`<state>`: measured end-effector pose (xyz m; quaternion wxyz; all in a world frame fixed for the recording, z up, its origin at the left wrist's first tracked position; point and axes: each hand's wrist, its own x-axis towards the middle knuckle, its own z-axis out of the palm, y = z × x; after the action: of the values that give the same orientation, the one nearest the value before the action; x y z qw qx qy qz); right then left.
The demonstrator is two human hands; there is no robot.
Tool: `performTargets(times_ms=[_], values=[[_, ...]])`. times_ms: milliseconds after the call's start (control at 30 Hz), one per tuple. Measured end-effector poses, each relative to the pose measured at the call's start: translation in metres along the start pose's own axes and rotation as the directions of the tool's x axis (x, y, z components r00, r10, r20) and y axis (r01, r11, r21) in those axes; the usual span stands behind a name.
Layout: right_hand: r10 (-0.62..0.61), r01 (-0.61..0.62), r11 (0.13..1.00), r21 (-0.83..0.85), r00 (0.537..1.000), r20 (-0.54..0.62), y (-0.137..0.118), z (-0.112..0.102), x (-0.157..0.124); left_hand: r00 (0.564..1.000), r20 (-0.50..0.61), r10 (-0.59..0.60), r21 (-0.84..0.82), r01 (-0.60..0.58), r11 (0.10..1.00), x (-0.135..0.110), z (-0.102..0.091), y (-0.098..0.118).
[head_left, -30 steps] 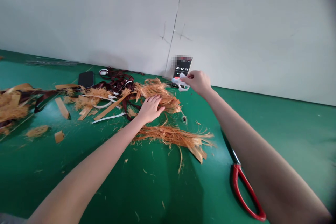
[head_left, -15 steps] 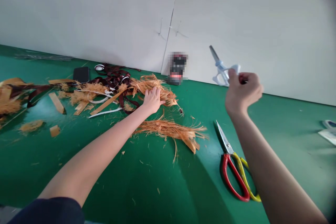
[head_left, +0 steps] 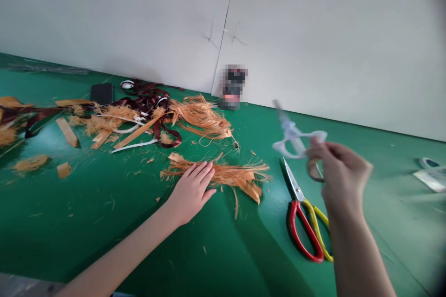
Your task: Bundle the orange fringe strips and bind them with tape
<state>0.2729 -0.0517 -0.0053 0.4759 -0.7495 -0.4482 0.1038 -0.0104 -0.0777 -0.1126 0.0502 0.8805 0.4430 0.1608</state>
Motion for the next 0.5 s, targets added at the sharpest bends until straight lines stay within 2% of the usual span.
performTargets(times_ms=[33,67,100,133,167,200,233,267,300,367,400,433,500], values=[[0.063,-0.073,0.994,0.075,0.99,0.13,-0.003,0.007,-0.007,0.996,-0.086,-0.01,-0.017,0.009,1.0,-0.005,-0.002,-0.001],[0.104,-0.137,0.986,0.1,0.954,0.282,-0.006,0.014,-0.014,0.977,-0.209,-0.038,-0.038,0.031,0.999,-0.008,-0.006,-0.002],[0.137,-0.194,0.976,0.096,0.898,0.417,-0.008,0.022,-0.02,0.93,-0.361,-0.071,-0.057,0.054,0.997,-0.011,-0.011,-0.002],[0.143,-0.222,0.971,0.084,0.829,0.541,-0.009,0.031,-0.026,0.851,-0.517,-0.092,-0.071,0.065,0.995,-0.012,-0.017,-0.001],[0.127,-0.216,0.974,0.072,0.779,0.614,-0.008,0.041,-0.031,0.762,-0.642,-0.085,-0.07,0.052,0.996,-0.012,-0.023,0.001],[0.1,-0.179,0.983,0.051,0.738,0.667,-0.008,0.05,-0.036,0.692,-0.721,-0.051,-0.051,0.02,0.999,-0.011,-0.028,0.003],[0.074,-0.125,0.992,0.02,0.701,0.709,-0.006,0.059,-0.04,0.666,-0.746,-0.005,-0.024,-0.018,1.0,-0.009,-0.03,0.006],[0.058,-0.058,0.998,-0.026,0.668,0.742,-0.005,0.066,-0.043,0.699,-0.714,0.038,-0.002,-0.056,0.998,-0.006,-0.031,0.009],[0.044,0.028,0.996,-0.083,0.665,0.746,-0.003,0.073,-0.046,0.776,-0.627,0.07,0.008,-0.084,0.996,-0.003,-0.03,0.012],[0.011,0.172,0.967,-0.188,0.71,0.704,0.0,0.081,-0.05,0.92,-0.38,0.091,0.013,-0.093,0.996,0.005,-0.02,0.017],[-0.014,0.211,0.953,-0.217,0.747,0.665,0.001,0.082,-0.051,0.963,-0.257,0.082,0.015,-0.081,0.997,0.008,-0.014,0.019],[-0.043,0.228,0.947,-0.226,0.787,0.615,0.003,0.082,-0.051,0.985,-0.159,0.065,0.021,-0.062,0.998,0.011,-0.007,0.021],[-0.083,0.223,0.945,-0.241,0.872,0.482,0.008,0.078,-0.051,0.999,-0.034,0.012,0.033,-0.011,0.999,0.012,0.004,0.022]])
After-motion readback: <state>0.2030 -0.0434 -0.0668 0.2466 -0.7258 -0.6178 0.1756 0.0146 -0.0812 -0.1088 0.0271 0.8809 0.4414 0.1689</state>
